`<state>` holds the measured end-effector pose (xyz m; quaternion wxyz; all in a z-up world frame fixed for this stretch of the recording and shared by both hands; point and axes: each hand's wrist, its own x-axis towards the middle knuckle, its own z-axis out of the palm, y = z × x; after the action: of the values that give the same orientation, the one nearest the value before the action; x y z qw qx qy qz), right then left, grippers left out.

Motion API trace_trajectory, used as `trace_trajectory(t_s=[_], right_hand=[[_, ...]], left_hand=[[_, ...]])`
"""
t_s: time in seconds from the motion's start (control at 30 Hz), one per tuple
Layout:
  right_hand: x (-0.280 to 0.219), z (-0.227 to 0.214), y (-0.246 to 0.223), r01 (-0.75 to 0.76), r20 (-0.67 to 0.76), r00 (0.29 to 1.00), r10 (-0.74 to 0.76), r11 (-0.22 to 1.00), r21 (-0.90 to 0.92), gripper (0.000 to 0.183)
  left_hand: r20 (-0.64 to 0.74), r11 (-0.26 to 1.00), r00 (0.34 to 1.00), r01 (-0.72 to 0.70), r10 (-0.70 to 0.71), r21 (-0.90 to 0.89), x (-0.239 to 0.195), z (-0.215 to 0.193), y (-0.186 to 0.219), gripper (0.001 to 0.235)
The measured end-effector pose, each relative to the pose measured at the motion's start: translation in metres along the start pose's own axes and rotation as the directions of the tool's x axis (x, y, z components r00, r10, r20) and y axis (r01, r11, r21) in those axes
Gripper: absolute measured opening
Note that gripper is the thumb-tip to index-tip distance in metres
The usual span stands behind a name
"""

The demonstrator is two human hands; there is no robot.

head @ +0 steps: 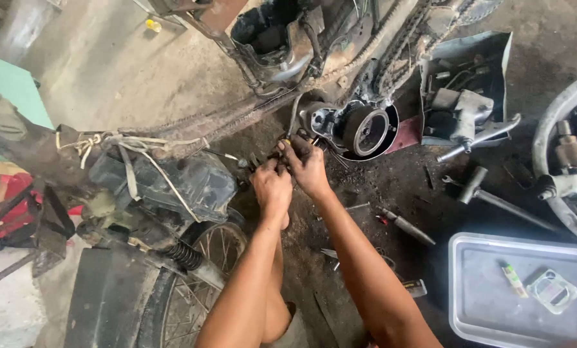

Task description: Filing a small metal engine component and then performing manual adjustments on a motorcycle engine block.

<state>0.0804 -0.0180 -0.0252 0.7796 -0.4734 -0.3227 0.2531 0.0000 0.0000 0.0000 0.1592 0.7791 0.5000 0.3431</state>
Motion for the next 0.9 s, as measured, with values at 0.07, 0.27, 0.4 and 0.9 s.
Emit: trace_trajectory(t_s=[0.07,0.27,0.4,0.9], right_hand=[[0.003,0.001,0.012,0.018,0.014,1.000,-0.017,0.999,-0.044,0.015],[0.010,-0.012,0.011,0.035,0.106,0.994,-0.021,0.990,-0.136,0.014],[0.015,-0.020,0.012,0.045,0.136,0.990,-0.034,0.996,-0.080,0.012],[0.019,-0.021,-0.024,-0.289,0.252,0.927,0.277,0.957,0.009,0.018]], left_hand=[[0.015,0.997,0.999,0.034,-0.035,0.067,-0.002,0.000,0.002,0.018],[0.148,0.961,0.988,-0.078,0.039,0.266,-0.005,0.010,-0.019,0.016],[0.254,0.918,0.965,-0.161,0.069,0.362,-0.007,0.015,-0.027,0.014],[0.496,0.941,0.840,0.318,-0.221,-0.119,0.011,-0.023,-0.002,0.029]])
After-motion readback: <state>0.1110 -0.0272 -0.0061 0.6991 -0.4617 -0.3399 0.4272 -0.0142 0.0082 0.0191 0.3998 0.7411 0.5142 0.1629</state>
